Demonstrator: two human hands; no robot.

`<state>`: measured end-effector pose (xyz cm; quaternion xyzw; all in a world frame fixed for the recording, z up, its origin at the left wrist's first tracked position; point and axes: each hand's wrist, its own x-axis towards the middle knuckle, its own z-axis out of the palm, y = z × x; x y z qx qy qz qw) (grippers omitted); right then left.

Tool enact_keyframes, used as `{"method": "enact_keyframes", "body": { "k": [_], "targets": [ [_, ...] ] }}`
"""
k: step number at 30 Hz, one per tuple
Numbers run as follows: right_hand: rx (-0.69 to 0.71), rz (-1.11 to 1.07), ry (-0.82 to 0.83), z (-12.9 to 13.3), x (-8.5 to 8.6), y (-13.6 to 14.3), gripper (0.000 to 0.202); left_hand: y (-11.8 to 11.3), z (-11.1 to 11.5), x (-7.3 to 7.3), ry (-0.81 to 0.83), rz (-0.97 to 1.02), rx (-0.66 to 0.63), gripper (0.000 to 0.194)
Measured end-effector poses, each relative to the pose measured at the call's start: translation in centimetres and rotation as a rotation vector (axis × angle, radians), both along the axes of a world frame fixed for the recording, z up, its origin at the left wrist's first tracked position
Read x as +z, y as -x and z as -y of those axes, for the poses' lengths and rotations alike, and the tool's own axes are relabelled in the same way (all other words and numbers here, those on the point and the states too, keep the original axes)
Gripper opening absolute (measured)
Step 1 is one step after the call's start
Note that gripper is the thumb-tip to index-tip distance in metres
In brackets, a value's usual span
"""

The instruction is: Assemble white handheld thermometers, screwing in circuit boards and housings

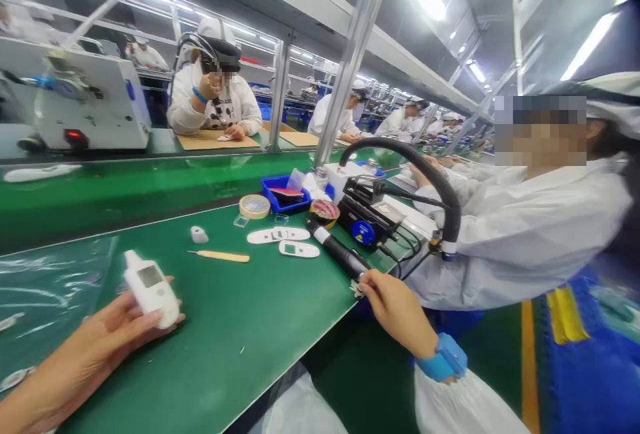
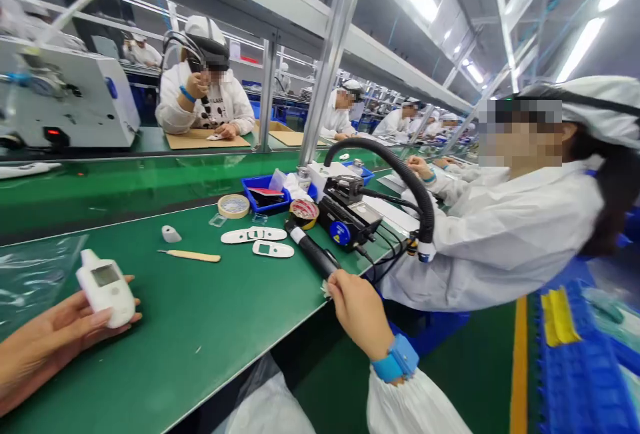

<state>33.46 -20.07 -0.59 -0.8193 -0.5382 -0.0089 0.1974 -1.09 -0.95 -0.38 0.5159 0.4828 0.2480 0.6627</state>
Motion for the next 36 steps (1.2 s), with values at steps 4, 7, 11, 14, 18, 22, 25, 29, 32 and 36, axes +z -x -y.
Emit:
{"method": "enact_keyframes", "body": {
  "k": [4, 7, 11, 14, 18, 22, 25, 29, 32, 36],
  "targets": [
    [0.142, 0.338, 0.029, -0.3, -1.5, -0.5, 0.021, -0.5, 0.7, 1.1, 0.055, 0.124, -0.014, 0.08],
    [0.168, 0.559, 0.004, -0.7, -3.0, -1.5, 0.022, -0.5, 0.8, 0.6, 0.021, 0.199, 0.019, 0.075],
    [0.159, 0.598, -0.135, -2.1, -2.7, -1.1, 0.025, -0.4, 0.8, 0.0, -0.007, 0.239, 0.011, 0.072],
    [0.271, 0.222, -0.221, -4.7, -0.5, 2.7, 0.024, -0.2, 0.7, -0.4, -0.051, 0.222, -0.036, 0.069],
    [0.553, -0.39, -0.114, -10.6, 2.1, 10.3, 0.02, 0.0, 0.5, -0.8, -0.149, 0.128, -0.067, 0.072],
    [0.74, -0.729, -0.015, -17.2, 2.3, 15.5, 0.029, 0.3, 0.3, -1.2, -0.279, 0.024, -0.042, 0.073],
    [0.868, -0.97, 0.043, -20.4, 1.8, 17.2, 0.042, 0.7, -0.1, -1.5, -0.33, -0.054, -0.049, 0.07],
    [0.922, -1.13, 0.028, -21.3, 1.2, 18.0, 0.031, 0.9, -0.5, -1.7, -0.354, -0.126, -0.068, 0.066],
    [0.864, -1.172, -0.012, -20.8, 0.7, 18.1, 0.03, 0.8, -0.5, -1.5, -0.379, -0.175, -0.058, 0.064],
    [0.769, -1.229, -0.047, -20.4, 0.0, 18.2, 0.031, 0.8, -0.3, -1.0, -0.581, -0.326, -0.028, 0.049]
  ]
}}
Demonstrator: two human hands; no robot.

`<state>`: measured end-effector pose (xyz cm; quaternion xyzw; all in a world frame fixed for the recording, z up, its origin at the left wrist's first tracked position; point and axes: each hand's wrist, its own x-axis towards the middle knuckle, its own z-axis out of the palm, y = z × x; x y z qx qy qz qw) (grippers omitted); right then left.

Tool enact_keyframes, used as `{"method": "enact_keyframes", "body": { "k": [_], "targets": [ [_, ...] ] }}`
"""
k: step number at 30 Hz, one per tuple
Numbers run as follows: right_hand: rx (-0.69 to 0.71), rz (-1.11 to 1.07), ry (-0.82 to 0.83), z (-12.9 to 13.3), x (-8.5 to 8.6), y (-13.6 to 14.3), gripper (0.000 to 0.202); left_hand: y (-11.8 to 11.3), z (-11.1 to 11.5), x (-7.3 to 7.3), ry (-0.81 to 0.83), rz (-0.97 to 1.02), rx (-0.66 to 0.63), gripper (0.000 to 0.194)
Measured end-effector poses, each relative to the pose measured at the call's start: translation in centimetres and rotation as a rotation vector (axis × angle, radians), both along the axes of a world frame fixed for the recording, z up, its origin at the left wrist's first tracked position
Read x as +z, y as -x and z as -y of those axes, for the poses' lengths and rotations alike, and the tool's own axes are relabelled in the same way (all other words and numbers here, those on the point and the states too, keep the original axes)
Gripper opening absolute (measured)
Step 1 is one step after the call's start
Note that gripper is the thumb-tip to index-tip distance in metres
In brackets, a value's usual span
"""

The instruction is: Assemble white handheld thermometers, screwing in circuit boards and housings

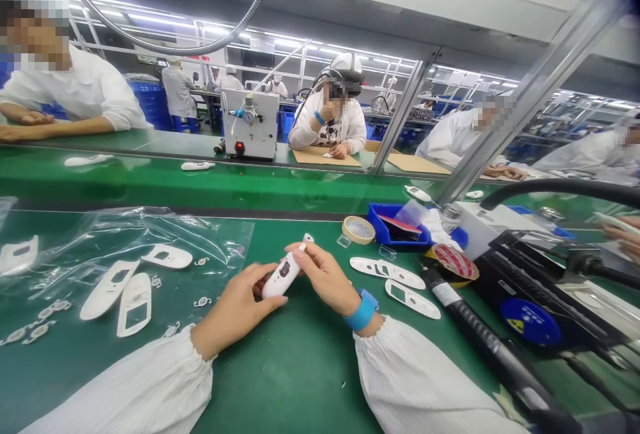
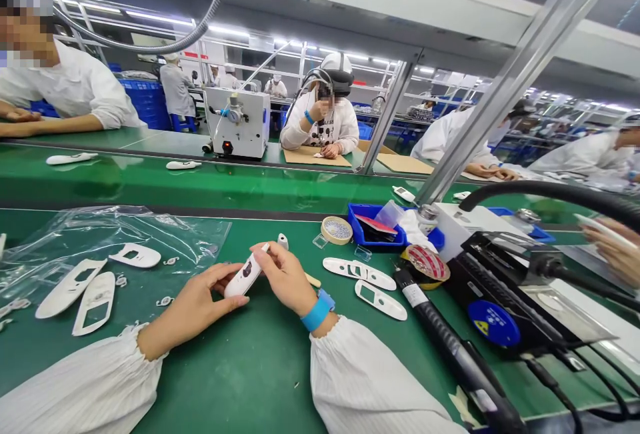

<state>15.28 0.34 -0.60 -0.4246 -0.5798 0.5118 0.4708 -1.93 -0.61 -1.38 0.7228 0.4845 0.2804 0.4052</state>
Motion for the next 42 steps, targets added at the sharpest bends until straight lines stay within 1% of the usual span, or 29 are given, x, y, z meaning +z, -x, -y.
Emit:
{"method": "enact_keyframes", "body": {
  "k": [1, 3, 6, 11, 14, 16, 20, 22, 25, 29, 34, 36, 38, 42],
  "targets": [
    [-0.013, -0.021, 0.01, 0.0, -0.1, 0.1, 0.031, 0.1, 0.0, 0.1, -0.043, -0.034, 0.006, 0.047],
    [-0.019, -0.066, 0.029, 0.0, -0.2, 0.1, 0.032, 0.2, -0.1, 0.3, -0.07, -0.073, 0.011, 0.045],
    [-0.012, -0.101, 0.033, 0.0, -0.2, 0.1, 0.031, 0.5, -0.5, 0.4, -0.052, -0.063, -0.005, 0.046],
    [-0.048, -0.08, 0.028, -0.1, -0.6, 0.0, 0.029, 0.9, -1.0, 0.3, -0.006, -0.003, -0.059, 0.044],
    [-0.042, -0.129, 0.062, -0.2, -1.0, 0.2, 0.029, 1.0, -1.1, 0.4, 0.025, 0.016, -0.053, 0.043],
    [-0.033, -0.184, 0.097, -0.2, -1.2, 0.5, 0.031, 0.9, -1.0, 0.5, -0.046, -0.042, -0.018, 0.041],
    [-0.069, -0.243, 0.112, 0.0, -1.4, 1.0, 0.034, 0.5, -0.4, 0.3, -0.288, -0.184, 0.055, 0.037],
    [-0.089, -0.25, 0.103, 0.1, -1.4, 1.3, 0.033, 0.3, -0.2, 0.1, -0.335, -0.217, 0.066, 0.036],
    [-0.104, -0.259, 0.106, 0.2, -1.5, 1.4, 0.032, 0.2, -0.2, 0.2, -0.312, -0.222, 0.053, 0.036],
    [-0.099, -0.279, 0.127, 0.1, -1.8, 1.3, 0.033, 0.4, -0.5, 0.8, -0.228, -0.219, 0.022, 0.038],
    [-0.083, -0.28, 0.126, -0.1, -2.1, 1.2, 0.033, 1.1, -1.0, 1.4, -0.199, -0.232, -0.03, 0.039],
    [-0.078, -0.275, 0.119, -0.1, -2.1, 1.3, 0.033, 1.3, -1.0, 1.5, -0.211, -0.265, -0.05, 0.038],
    [-0.075, -0.267, 0.106, 0.0, -2.0, 1.3, 0.033, 1.3, -0.9, 1.5, -0.259, -0.3, -0.057, 0.038],
    [-0.066, -0.246, 0.068, 0.1, -1.9, 1.4, 0.032, 0.8, -0.3, 1.1, -0.352, -0.327, -0.016, 0.035]
  ]
}}
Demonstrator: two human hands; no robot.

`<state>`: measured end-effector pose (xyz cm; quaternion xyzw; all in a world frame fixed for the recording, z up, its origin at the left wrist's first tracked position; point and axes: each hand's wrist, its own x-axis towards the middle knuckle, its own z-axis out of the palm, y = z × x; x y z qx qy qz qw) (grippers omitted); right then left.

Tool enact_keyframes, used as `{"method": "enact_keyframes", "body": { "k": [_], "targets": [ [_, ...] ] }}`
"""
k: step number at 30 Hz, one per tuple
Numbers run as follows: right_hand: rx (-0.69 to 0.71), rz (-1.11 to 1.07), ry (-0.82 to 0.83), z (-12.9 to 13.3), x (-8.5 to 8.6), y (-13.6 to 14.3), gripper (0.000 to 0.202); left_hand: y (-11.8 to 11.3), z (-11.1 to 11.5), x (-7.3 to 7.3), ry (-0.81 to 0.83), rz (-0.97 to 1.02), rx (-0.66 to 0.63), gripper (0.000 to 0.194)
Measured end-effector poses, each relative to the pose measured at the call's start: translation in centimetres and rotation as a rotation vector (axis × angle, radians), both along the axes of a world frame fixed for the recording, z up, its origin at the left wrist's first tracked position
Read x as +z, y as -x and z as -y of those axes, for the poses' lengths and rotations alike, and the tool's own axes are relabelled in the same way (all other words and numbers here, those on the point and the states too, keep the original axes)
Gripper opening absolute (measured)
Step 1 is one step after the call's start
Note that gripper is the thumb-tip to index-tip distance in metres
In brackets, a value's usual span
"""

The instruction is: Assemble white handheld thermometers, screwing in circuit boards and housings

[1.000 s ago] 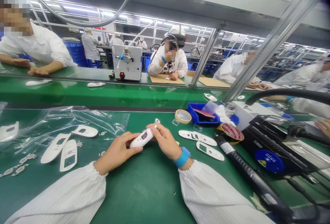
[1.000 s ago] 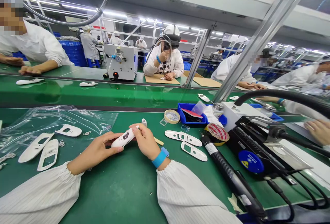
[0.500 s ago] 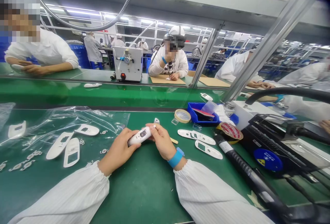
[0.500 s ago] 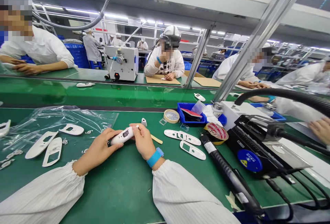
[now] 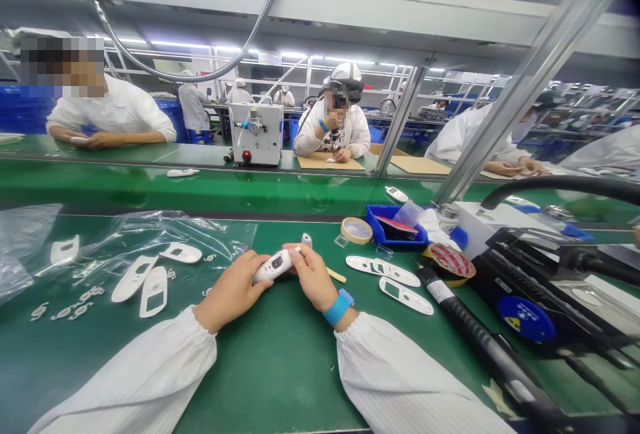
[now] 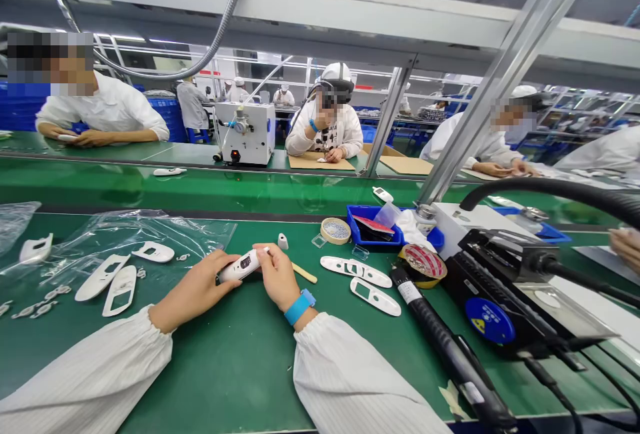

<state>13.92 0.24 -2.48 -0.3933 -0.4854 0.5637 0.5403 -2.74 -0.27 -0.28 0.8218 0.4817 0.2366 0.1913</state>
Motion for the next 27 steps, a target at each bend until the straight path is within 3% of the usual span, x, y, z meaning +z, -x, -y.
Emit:
{"method": "enact_keyframes", "body": {
  "k": [4, 8, 15, 19, 22, 24, 27],
  "targets": [
    [0.011, 0.007, -0.006, -0.1, -0.2, -0.1, 0.034, -0.4, 0.3, -0.4, -0.037, -0.022, 0.016, 0.032],
    [0.018, -0.02, 0.026, -0.3, -0.3, -0.3, 0.035, -0.3, -0.1, 0.0, 0.027, -0.042, -0.029, 0.034],
    [0.005, -0.075, 0.1, -0.6, -0.5, -0.6, 0.039, 0.7, 0.0, 3.2, 0.232, 0.097, -0.041, 0.038],
    [0.006, -0.094, 0.168, -0.9, -1.3, -0.7, 0.039, 2.9, 1.4, 4.3, 0.367, 0.294, 0.115, 0.049],
    [0.035, -0.112, 0.208, -1.0, -1.5, -0.9, 0.035, 6.4, 2.1, 3.7, 0.355, 0.345, 0.338, 0.053],
    [0.054, -0.123, 0.225, -0.8, -1.4, -1.0, 0.033, 9.1, 2.3, 3.0, 0.318, 0.254, 0.491, 0.057],
    [0.07, -0.129, 0.229, -0.3, -0.6, -1.0, 0.032, 11.7, 2.5, 2.5, 0.142, -0.003, 0.575, 0.056]
  ]
}}
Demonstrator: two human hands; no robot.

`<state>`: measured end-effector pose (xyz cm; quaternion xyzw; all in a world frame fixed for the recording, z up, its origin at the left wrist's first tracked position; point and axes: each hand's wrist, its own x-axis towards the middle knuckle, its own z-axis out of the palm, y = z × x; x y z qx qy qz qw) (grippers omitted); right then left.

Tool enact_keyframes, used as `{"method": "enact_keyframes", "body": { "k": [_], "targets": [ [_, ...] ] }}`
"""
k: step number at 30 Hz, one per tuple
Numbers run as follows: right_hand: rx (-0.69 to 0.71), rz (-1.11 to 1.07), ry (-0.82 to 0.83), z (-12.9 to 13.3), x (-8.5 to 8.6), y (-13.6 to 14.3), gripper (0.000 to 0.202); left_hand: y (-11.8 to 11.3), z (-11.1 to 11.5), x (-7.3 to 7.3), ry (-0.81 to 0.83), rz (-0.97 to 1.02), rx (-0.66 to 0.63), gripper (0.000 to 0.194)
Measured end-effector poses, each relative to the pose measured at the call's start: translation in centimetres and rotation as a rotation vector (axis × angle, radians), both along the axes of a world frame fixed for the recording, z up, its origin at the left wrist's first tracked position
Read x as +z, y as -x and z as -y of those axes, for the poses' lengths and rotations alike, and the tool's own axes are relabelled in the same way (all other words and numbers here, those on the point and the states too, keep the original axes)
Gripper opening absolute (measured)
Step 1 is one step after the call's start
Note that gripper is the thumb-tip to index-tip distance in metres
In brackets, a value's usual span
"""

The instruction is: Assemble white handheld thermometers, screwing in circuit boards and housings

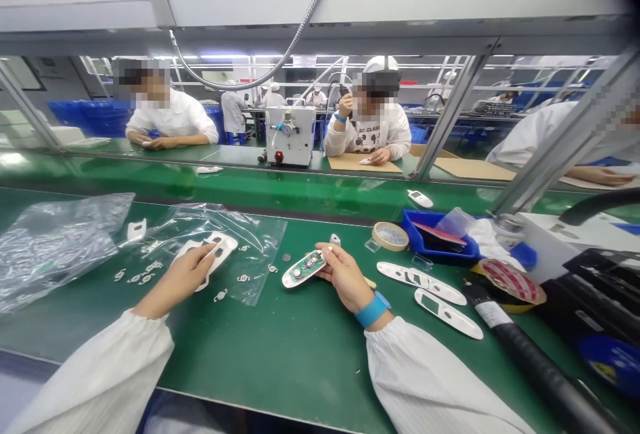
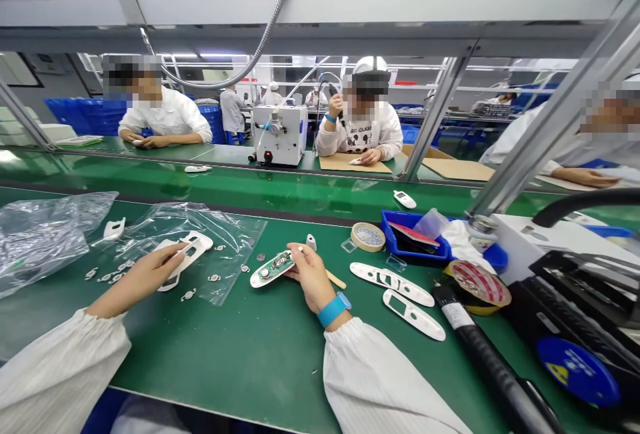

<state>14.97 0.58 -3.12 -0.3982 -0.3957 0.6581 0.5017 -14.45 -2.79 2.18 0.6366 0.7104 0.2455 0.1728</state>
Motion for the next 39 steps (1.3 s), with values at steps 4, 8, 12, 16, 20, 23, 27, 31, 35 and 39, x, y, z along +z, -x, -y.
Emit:
{"method": "enact_keyframes", "body": {
  "k": [4, 8, 12, 16, 20, 23, 27, 31, 35, 39],
  "targets": [
    [0.037, 0.0, -0.039, 0.8, 1.2, 0.2, 0.032, -2.4, 0.3, 0.9, -0.162, -0.004, -0.045, 0.055],
    [0.063, 0.025, -0.128, 1.3, 1.9, 0.2, 0.03, -9.1, -0.1, 1.5, 0.188, 0.511, -0.369, 0.049],
    [-0.01, 0.139, -0.303, 1.2, 2.0, -0.1, 0.025, -13.8, -1.8, -0.1, 0.561, 0.9, -0.564, 0.044],
    [-0.016, 0.229, -0.344, 0.7, 2.1, -0.3, 0.027, -15.1, -2.9, -1.7, 0.681, 1.074, -0.549, 0.034],
    [-0.09, 0.395, -0.279, 1.0, 3.4, -1.5, 0.035, -15.0, -2.4, -2.2, 0.701, 1.212, -0.449, 0.026],
    [-0.185, 0.584, -0.34, 3.4, 5.1, -4.6, 0.034, -14.7, -2.0, -2.0, 0.748, 1.365, -0.377, 0.025],
    [-0.444, 0.958, -0.277, 8.9, 6.1, -11.9, 0.038, -14.3, -2.0, -1.9, 0.742, 1.411, -0.418, 0.034],
    [-0.588, 1.197, -0.104, 13.8, 5.5, -19.3, 0.045, -14.1, -2.1, -2.2, 0.759, 1.307, -0.596, 0.022],
    [-0.562, 1.318, -0.047, 16.5, 4.5, -23.6, 0.046, -14.4, -1.8, -2.7, 0.731, 1.213, -0.667, 0.012],
    [-0.476, 1.411, -0.045, 17.4, 3.1, -25.3, 0.045, -14.7, -1.3, -2.9, 0.707, 1.142, -0.63, 0.015]
  ]
}}
